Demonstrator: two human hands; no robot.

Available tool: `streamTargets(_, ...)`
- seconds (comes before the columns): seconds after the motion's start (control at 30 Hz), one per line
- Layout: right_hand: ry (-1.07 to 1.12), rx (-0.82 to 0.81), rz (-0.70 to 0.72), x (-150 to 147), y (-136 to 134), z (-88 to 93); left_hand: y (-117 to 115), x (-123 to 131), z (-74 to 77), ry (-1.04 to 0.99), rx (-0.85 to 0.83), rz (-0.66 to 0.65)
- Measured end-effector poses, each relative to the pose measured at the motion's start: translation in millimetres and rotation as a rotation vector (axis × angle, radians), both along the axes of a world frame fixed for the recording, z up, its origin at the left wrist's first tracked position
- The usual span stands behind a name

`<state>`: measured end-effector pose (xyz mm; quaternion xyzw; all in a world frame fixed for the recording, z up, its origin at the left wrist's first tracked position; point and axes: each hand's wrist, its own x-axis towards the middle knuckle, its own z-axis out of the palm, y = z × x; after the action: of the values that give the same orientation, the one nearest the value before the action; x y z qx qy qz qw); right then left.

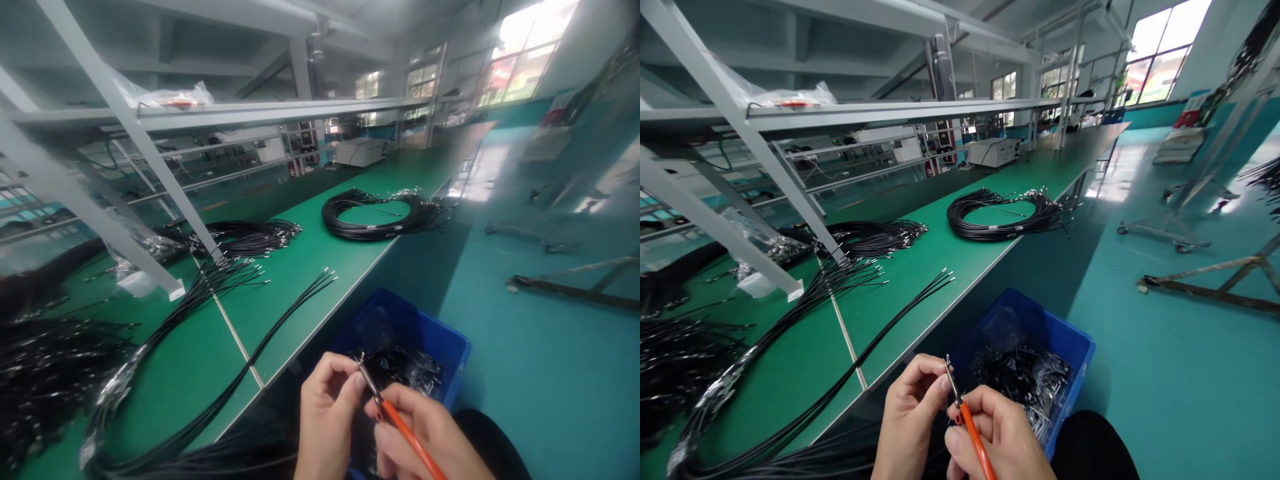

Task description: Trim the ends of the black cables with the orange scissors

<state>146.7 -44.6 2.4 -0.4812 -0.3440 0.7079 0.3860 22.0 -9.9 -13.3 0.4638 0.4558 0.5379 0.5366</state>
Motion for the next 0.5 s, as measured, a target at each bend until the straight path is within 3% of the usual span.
streamTargets(0.5,-0.049,0.029,0.026,0.7,5.7,-10.9,4.5,1.1,-7.1,0.112,0.034,-0.014)
